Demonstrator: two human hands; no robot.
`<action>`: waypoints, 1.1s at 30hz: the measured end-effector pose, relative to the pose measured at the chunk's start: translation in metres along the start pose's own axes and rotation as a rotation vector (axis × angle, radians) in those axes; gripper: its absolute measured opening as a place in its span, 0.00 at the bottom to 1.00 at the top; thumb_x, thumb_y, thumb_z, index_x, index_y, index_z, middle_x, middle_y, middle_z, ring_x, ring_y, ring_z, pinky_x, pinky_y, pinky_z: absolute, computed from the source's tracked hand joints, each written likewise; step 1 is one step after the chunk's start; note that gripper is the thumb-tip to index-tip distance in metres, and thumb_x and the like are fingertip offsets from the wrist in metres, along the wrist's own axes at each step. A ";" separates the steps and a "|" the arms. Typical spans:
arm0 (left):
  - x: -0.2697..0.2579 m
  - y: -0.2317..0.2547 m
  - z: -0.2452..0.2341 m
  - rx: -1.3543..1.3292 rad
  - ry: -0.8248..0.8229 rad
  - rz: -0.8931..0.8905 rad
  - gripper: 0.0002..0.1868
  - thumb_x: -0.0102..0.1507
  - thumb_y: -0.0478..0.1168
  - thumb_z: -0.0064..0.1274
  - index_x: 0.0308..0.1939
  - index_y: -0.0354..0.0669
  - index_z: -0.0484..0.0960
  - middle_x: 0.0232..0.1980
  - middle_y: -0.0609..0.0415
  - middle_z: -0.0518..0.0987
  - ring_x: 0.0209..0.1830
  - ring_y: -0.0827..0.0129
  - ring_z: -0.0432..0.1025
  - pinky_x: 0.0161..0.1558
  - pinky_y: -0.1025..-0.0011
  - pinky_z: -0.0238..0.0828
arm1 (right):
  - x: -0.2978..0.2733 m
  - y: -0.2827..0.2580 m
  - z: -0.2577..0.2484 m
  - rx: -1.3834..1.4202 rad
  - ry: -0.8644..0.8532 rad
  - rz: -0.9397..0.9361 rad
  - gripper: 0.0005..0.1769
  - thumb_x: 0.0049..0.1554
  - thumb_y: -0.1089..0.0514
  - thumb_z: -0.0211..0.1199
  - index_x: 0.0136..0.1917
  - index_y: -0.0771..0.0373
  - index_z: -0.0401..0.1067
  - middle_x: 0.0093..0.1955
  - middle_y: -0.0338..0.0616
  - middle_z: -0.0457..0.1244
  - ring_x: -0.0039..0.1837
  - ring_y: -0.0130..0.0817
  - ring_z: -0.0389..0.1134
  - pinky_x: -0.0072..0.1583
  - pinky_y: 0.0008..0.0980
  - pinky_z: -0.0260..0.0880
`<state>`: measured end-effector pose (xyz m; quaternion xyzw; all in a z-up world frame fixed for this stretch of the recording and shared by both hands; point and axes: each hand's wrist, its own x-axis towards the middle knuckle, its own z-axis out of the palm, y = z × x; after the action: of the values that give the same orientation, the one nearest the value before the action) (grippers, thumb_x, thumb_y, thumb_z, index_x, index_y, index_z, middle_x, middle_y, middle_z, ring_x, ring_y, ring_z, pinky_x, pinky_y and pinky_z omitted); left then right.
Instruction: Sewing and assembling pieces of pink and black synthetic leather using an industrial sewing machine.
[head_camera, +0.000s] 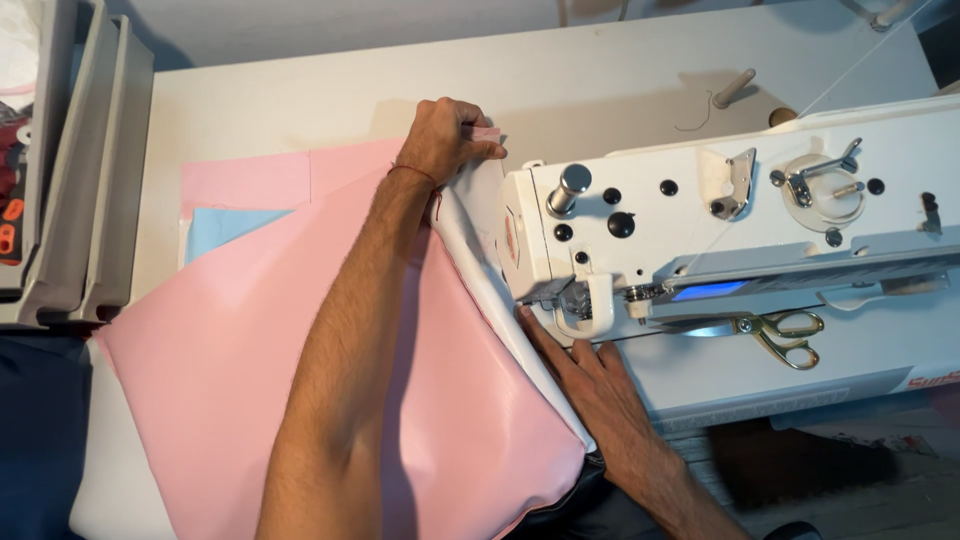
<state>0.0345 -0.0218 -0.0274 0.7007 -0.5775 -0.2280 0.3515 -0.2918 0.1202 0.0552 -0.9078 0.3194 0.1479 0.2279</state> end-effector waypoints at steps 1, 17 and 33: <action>0.002 0.000 -0.002 -0.002 0.001 -0.011 0.21 0.49 0.47 0.74 0.40 0.40 0.89 0.36 0.46 0.87 0.34 0.67 0.82 0.39 0.69 0.83 | 0.002 -0.002 -0.004 0.108 -0.007 0.063 0.57 0.53 0.63 0.63 0.86 0.47 0.36 0.75 0.56 0.46 0.62 0.52 0.57 0.65 0.48 0.59; 0.012 -0.001 -0.011 -0.035 0.018 -0.037 0.18 0.49 0.45 0.75 0.37 0.40 0.89 0.33 0.47 0.86 0.30 0.67 0.81 0.35 0.68 0.82 | 0.017 0.020 0.014 0.200 0.081 0.020 0.51 0.56 0.50 0.63 0.85 0.50 0.41 0.84 0.60 0.39 0.78 0.65 0.45 0.73 0.64 0.47; -0.224 0.141 -0.117 0.647 0.005 0.345 0.13 0.59 0.49 0.59 0.39 0.45 0.82 0.35 0.48 0.81 0.37 0.52 0.76 0.45 0.54 0.73 | -0.010 -0.045 -0.039 0.049 -0.200 0.160 0.54 0.60 0.53 0.57 0.87 0.46 0.26 0.57 0.55 0.67 0.60 0.46 0.67 0.71 0.47 0.61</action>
<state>-0.0234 0.2105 0.1357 0.6684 -0.7286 0.0308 0.1466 -0.2654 0.1364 0.1071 -0.8542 0.3702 0.2476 0.2684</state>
